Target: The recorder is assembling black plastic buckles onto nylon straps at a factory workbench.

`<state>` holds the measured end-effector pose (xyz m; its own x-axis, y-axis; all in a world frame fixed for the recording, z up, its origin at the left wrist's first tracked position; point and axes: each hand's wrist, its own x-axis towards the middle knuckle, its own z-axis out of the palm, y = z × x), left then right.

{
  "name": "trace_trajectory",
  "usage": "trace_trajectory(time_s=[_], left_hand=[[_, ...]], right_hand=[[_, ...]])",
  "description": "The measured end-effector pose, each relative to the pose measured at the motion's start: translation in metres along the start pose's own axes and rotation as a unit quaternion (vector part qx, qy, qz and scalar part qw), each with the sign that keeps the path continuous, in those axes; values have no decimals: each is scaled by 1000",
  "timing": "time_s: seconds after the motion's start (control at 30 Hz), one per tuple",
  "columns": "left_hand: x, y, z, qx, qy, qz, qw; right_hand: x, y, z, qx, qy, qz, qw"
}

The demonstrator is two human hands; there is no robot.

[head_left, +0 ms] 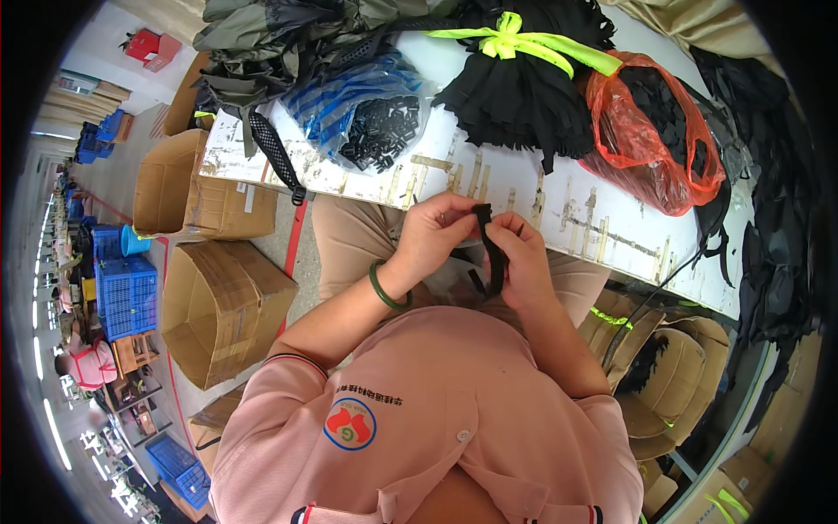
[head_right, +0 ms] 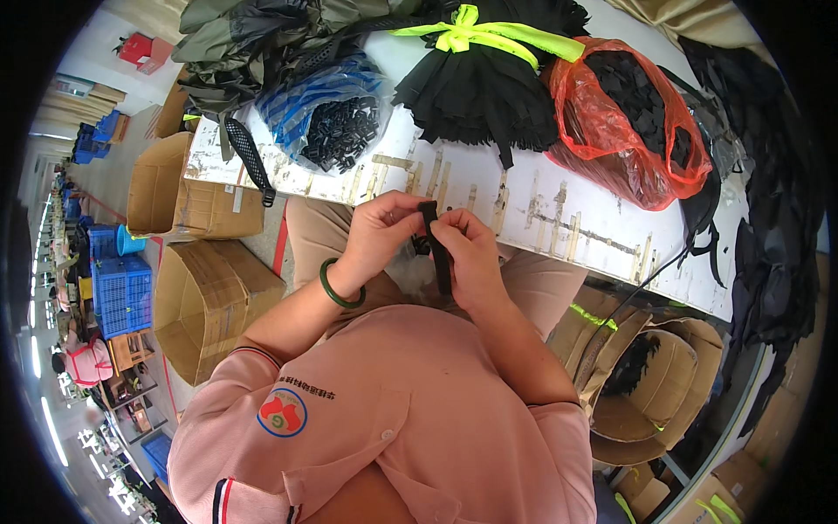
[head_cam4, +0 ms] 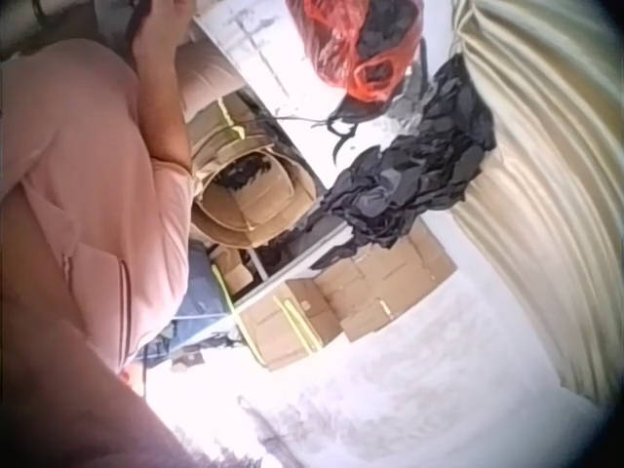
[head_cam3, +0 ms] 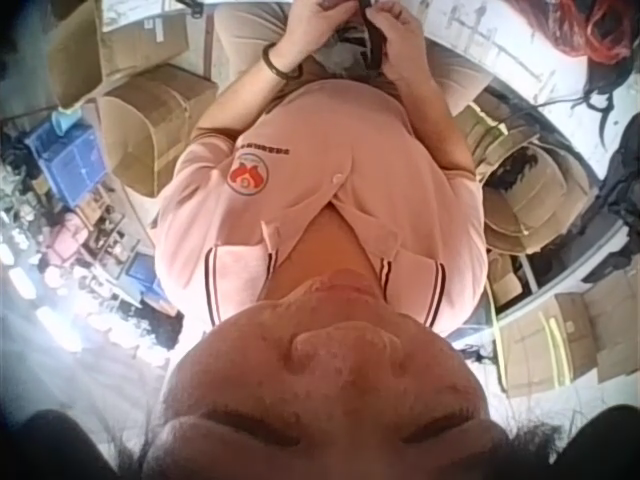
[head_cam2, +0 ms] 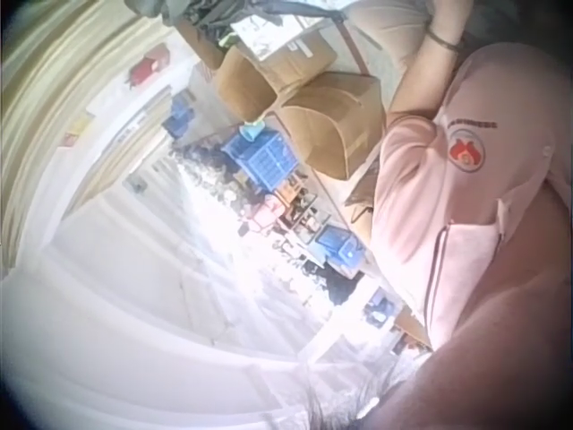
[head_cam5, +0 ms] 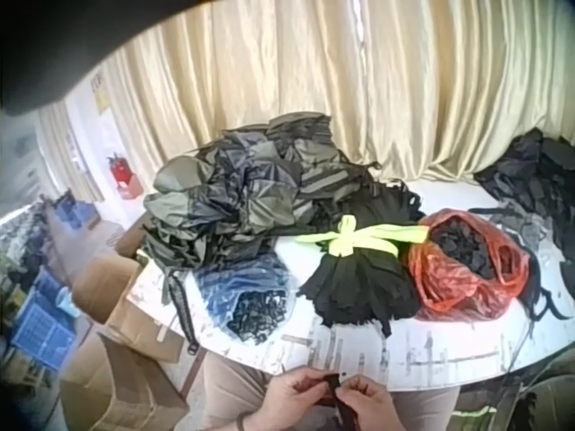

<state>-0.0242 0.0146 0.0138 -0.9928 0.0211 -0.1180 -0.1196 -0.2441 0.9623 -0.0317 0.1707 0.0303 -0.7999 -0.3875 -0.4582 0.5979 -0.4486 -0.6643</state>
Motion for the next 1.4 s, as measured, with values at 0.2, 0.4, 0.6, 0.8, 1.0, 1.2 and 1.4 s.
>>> trace_trajectory(time_s=[0.2,0.4,0.6,0.8,1.0,1.2,1.4], left_hand=[[-2,-3,2,-51,15,15,998],[-2,-4,1,31,28,92,995],[-5,4,2,168,31,185,968],[-3,15,-2,346,17,291,892],[0,4,-22,30,-95,-79,992],[2,4,-13,-226,-58,-173,957],[15,-8,-39,-11,54,-90,994]], right_hand=[[0,3,-3,78,-32,14,996],[3,7,-6,137,-92,60,984],[-3,4,2,25,4,-34,999],[-1,-6,-2,14,-44,-55,997],[2,-7,-3,-214,-60,-197,955],[-12,-11,7,-438,-26,-405,802],[-74,-72,-4,-90,-384,-329,858]])
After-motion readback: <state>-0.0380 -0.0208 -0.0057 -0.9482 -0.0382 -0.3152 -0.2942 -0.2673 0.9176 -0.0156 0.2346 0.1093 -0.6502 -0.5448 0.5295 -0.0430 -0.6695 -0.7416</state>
